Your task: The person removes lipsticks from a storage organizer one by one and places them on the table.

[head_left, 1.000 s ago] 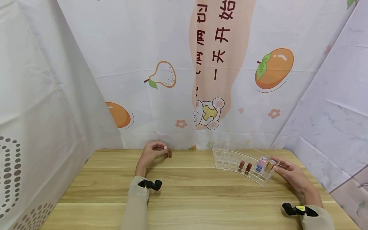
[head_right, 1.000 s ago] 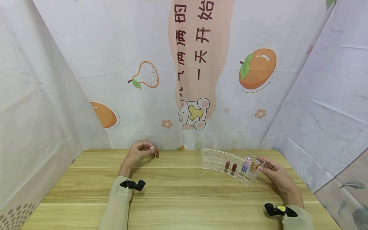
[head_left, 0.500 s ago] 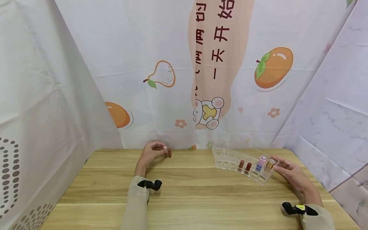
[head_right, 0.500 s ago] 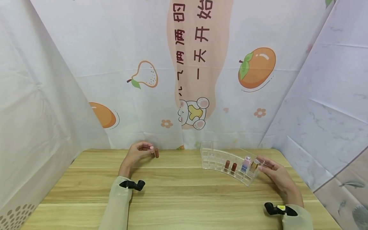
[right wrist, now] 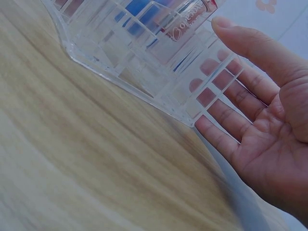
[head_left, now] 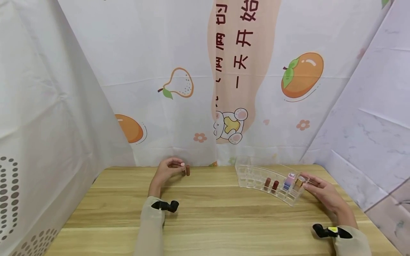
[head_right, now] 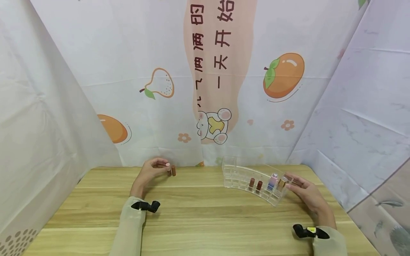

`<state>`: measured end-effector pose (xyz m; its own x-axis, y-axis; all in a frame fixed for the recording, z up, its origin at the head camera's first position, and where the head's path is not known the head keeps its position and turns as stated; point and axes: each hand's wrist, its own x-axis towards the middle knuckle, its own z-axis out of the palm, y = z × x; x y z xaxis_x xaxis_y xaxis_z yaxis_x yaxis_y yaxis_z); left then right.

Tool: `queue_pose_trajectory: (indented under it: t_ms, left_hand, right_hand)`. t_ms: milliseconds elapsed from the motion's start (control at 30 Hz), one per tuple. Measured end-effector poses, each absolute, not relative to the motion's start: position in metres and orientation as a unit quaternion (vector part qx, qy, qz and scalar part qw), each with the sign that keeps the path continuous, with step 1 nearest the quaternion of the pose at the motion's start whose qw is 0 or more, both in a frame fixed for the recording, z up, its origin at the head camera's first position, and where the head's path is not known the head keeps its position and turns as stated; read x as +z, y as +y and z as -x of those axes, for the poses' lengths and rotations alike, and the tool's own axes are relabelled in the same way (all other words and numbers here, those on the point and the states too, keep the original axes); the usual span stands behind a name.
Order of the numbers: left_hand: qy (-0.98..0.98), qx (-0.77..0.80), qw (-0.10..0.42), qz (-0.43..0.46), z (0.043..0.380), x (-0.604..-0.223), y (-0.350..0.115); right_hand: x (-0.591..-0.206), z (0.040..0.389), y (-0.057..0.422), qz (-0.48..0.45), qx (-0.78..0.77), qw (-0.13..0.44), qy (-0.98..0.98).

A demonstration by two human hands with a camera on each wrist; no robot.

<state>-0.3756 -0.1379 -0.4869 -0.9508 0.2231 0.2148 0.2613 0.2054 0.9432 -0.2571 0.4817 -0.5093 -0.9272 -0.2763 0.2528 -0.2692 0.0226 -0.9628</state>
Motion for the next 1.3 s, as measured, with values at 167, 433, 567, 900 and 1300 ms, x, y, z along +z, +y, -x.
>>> queue_pose_trajectory:
  t_ms: [167, 433, 567, 900, 1300]
  left_hand:
    - [-0.771, -0.619, 0.012, 0.151, 0.375, -0.485, -0.138]
    - [-0.769, -0.621, 0.008, 0.152, 0.376, -0.485, -0.136]
    - [-0.770, -0.621, 0.009, 0.148, 0.376, -0.485, -0.134]
    - [-0.764, -0.628, 0.057, 0.137, 0.370, -0.469, -0.134]
    - [-0.747, -0.629, 0.117, 0.179, 0.366, -0.435, -0.125]
  right_hand:
    - [-0.509, 0.257, 0.481, 0.186, -0.669, 0.004, 0.719]
    - [-0.509, 0.257, 0.482, 0.180, -0.672, 0.005, 0.718]
    - [-0.510, 0.256, 0.482, 0.181, -0.676, 0.006, 0.715]
    - [-0.510, 0.254, 0.482, 0.174, -0.675, 0.011, 0.717]
    - [-0.505, 0.255, 0.478, 0.154, -0.663, 0.007, 0.732]
